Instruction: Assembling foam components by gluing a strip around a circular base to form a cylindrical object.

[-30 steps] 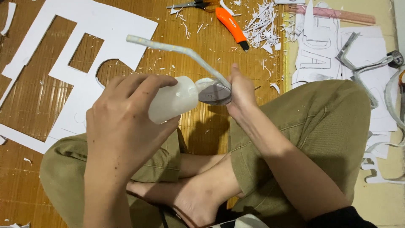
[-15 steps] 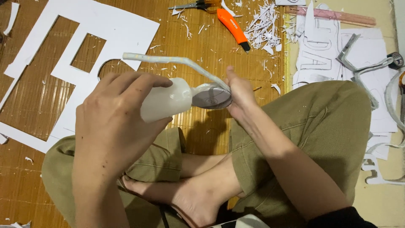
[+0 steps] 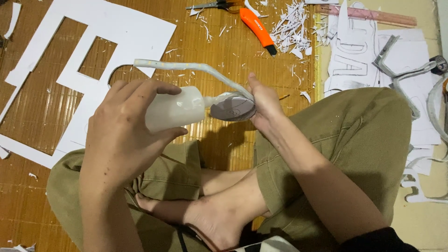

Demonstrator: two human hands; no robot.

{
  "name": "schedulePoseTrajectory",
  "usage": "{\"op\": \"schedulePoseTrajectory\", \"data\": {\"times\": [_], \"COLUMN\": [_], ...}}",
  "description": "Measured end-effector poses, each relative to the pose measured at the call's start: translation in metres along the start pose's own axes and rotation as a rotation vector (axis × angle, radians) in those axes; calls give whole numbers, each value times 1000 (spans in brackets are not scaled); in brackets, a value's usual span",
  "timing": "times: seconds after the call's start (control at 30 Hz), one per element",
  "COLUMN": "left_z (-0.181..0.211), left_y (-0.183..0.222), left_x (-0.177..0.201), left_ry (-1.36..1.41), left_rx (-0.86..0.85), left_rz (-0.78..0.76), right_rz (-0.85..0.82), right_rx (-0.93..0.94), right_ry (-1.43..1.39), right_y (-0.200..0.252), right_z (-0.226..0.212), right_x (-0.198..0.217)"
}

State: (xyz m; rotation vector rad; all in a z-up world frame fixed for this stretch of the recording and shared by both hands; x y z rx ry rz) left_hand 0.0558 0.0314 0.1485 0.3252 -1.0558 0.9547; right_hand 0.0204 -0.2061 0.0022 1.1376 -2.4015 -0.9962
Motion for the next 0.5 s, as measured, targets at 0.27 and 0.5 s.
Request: {"op": "schedulePoseTrajectory", "data": {"times": [0.27,0.5], "left_z": [-6,-13], "left_y": [0,0], "left_x": [-3,-7], "left_ry": [102,151], "left_rx": [65,31], "left_rz": [-27,-27], "right_rz": [-5,-6], "right_rx": [9,-14], "right_ry": [-38,-30], "right_y": [-9,0], "right_z": [5,-1], "right_x": [3,1]}}
Point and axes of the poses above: each hand's wrist, its own y-axis away from the middle knuckle, its own x-axis out of the back of the hand, z = x × y, the point moved 4 cm from there along -y, towards the middle knuckle, and after that the axes turned 5 degrees about y, right-handed, at the moved point
